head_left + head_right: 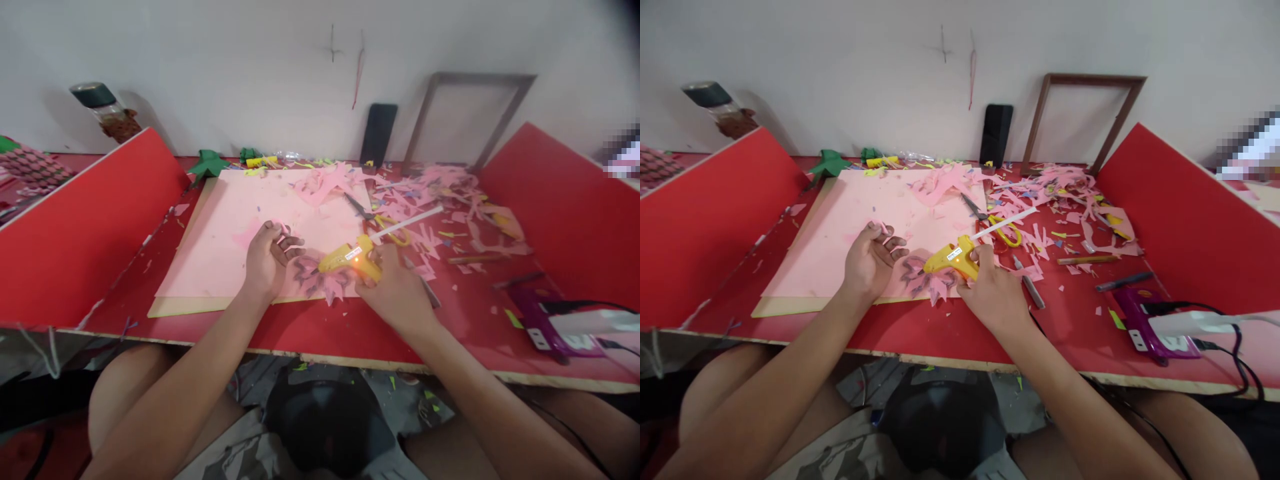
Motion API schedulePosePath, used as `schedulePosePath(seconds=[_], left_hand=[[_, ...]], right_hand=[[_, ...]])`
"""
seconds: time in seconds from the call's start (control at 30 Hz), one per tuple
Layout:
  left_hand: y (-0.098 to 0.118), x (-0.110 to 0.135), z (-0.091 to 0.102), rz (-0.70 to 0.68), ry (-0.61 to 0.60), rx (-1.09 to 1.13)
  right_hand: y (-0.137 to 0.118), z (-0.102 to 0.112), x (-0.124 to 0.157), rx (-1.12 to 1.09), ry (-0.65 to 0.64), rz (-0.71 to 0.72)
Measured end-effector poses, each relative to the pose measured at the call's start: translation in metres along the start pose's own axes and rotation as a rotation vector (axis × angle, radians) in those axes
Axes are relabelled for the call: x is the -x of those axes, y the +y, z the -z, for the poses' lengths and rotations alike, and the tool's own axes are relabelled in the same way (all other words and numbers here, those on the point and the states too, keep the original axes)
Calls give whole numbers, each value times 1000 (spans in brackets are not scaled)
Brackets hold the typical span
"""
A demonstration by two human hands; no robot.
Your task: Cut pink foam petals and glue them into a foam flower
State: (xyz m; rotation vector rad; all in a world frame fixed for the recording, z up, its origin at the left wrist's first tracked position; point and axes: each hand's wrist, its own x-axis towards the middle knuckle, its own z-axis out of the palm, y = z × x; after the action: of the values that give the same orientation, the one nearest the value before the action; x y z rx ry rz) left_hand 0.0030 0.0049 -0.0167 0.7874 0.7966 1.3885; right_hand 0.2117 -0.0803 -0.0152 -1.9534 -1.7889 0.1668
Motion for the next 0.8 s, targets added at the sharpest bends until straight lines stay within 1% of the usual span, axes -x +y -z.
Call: schedulePosePath(seconds=[0.13, 0.3, 0.4, 0.53, 0.6, 0.7, 0.8], left_hand=[[0, 0, 0, 11, -7, 27], [1, 1, -2, 9, 1, 64], [2, 2, -4, 20, 15, 75], [3, 2, -6, 32, 51, 91], [3, 2, -6, 34, 45, 92], [3, 1, -4, 29, 23, 82], [3, 1, -3, 20, 20, 82]], right_hand=[[3, 1, 0, 5, 5, 13], [6, 0, 1, 65, 15, 31], [7, 1, 4, 117, 46, 44], [9, 11, 5, 133, 140, 38], [13, 19, 4, 128, 161, 13], [21, 29, 5, 159, 119, -43], [26, 32, 9, 181, 85, -59]])
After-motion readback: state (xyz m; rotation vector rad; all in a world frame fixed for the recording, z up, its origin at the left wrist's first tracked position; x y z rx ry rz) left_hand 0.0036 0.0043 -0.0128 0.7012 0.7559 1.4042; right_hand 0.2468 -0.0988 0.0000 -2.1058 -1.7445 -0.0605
